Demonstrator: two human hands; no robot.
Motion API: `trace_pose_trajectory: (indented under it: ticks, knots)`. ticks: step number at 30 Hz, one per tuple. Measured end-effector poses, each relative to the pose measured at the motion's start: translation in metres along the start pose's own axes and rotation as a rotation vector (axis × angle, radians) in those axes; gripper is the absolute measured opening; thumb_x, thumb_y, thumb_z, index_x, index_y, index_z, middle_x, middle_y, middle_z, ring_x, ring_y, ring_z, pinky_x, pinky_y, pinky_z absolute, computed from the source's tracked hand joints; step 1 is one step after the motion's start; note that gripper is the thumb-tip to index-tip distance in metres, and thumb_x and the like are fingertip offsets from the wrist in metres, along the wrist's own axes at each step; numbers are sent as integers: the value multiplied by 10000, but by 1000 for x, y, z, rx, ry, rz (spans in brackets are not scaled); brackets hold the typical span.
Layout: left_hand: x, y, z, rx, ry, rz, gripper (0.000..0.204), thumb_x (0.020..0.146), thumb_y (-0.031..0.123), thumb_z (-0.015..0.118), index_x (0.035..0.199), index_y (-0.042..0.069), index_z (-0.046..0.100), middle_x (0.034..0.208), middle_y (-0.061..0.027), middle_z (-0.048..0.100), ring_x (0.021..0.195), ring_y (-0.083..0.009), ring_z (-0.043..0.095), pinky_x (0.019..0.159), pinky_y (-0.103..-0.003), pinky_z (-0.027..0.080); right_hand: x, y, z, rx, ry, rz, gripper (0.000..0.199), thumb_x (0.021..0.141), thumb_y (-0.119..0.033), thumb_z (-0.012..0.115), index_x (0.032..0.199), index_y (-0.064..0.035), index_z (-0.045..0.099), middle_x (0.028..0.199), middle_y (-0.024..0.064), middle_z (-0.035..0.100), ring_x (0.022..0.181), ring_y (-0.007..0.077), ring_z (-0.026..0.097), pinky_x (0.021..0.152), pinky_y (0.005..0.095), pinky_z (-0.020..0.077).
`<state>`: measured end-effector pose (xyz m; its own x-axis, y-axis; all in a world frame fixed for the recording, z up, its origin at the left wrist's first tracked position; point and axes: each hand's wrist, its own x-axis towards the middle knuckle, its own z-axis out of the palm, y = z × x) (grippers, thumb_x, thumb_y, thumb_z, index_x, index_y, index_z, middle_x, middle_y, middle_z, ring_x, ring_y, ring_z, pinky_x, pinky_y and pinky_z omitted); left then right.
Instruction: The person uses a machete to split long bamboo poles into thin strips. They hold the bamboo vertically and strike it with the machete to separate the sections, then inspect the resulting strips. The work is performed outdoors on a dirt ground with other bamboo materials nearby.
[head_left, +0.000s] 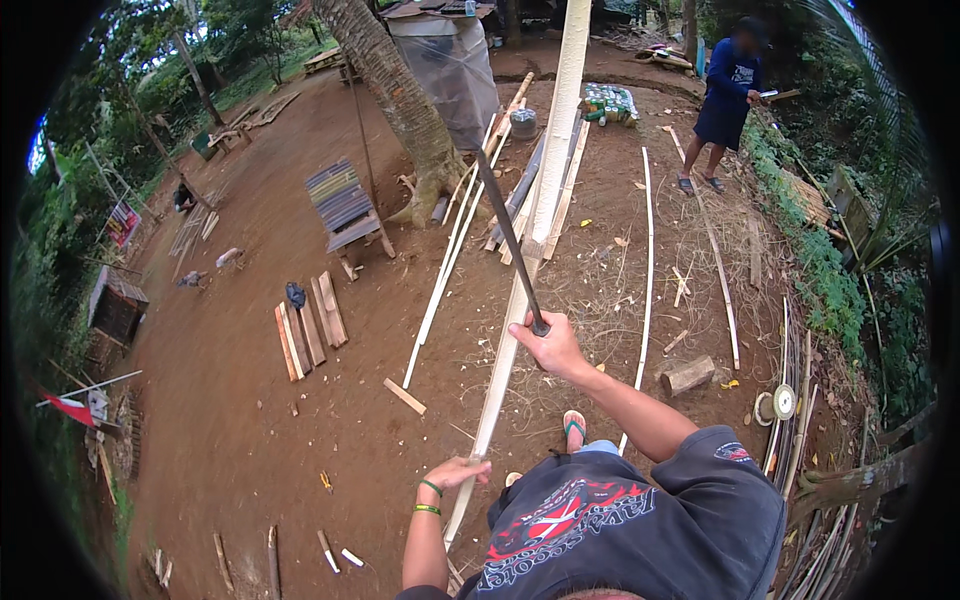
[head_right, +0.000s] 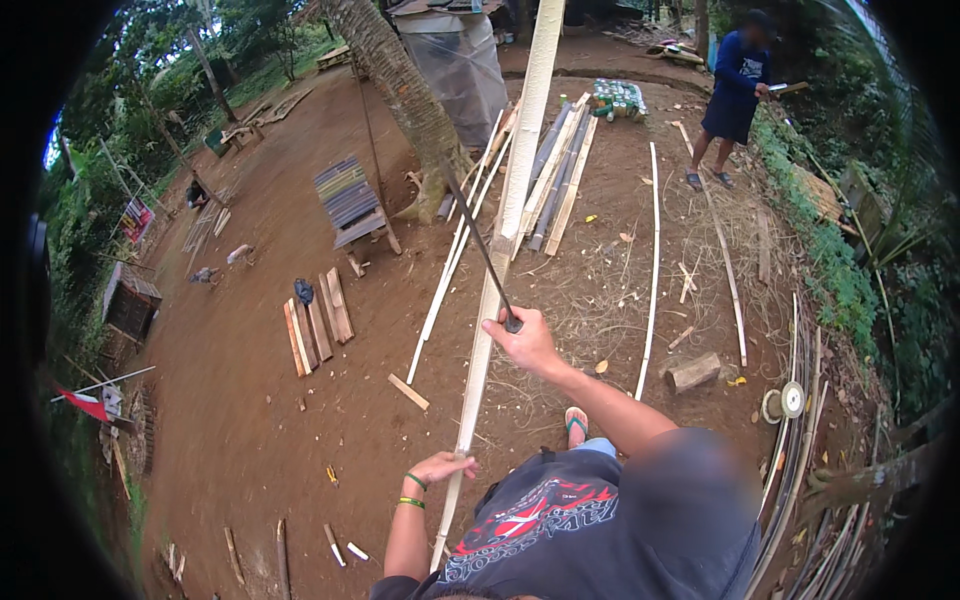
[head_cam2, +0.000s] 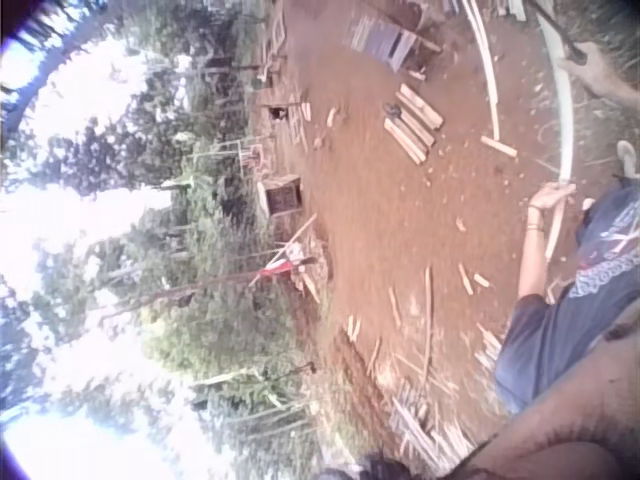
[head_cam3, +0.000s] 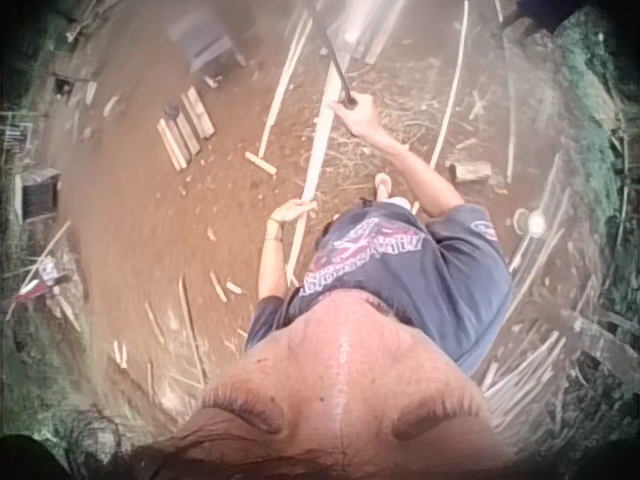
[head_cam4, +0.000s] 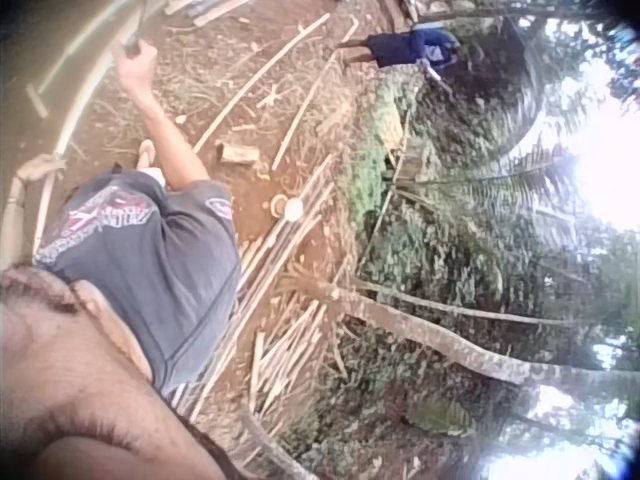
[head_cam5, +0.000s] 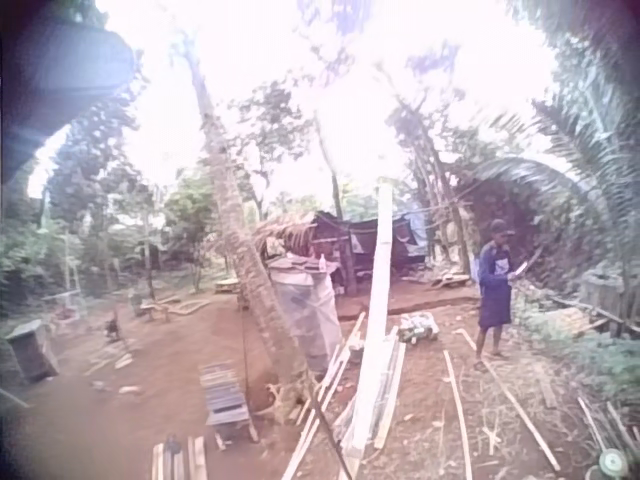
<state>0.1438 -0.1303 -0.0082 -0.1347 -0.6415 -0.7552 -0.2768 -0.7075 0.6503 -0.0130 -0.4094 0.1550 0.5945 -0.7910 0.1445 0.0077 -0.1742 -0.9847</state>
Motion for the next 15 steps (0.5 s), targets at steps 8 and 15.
trace_pose_trajectory:
  ticks: [8,15]
  knots:
    - [-4,163,-19,-278,388,699,430,1015,430,493,1090,24,612,762,-51,668,776,-128,631,723,-276,501,-16,-10,-6,-355,-39,-100,311,847,-300,716,794,4,679,585,131,611,518,237,590,513,387,438]
    - [17,187,9,-454,559,615,444,1029,427,474,749,90,545,566,13,536,454,-57,490,433,-222,400,-6,-1,-68,-952,-46,-442,255,746,-294,690,664,-70,598,563,138,610,518,328,633,510,449,499]
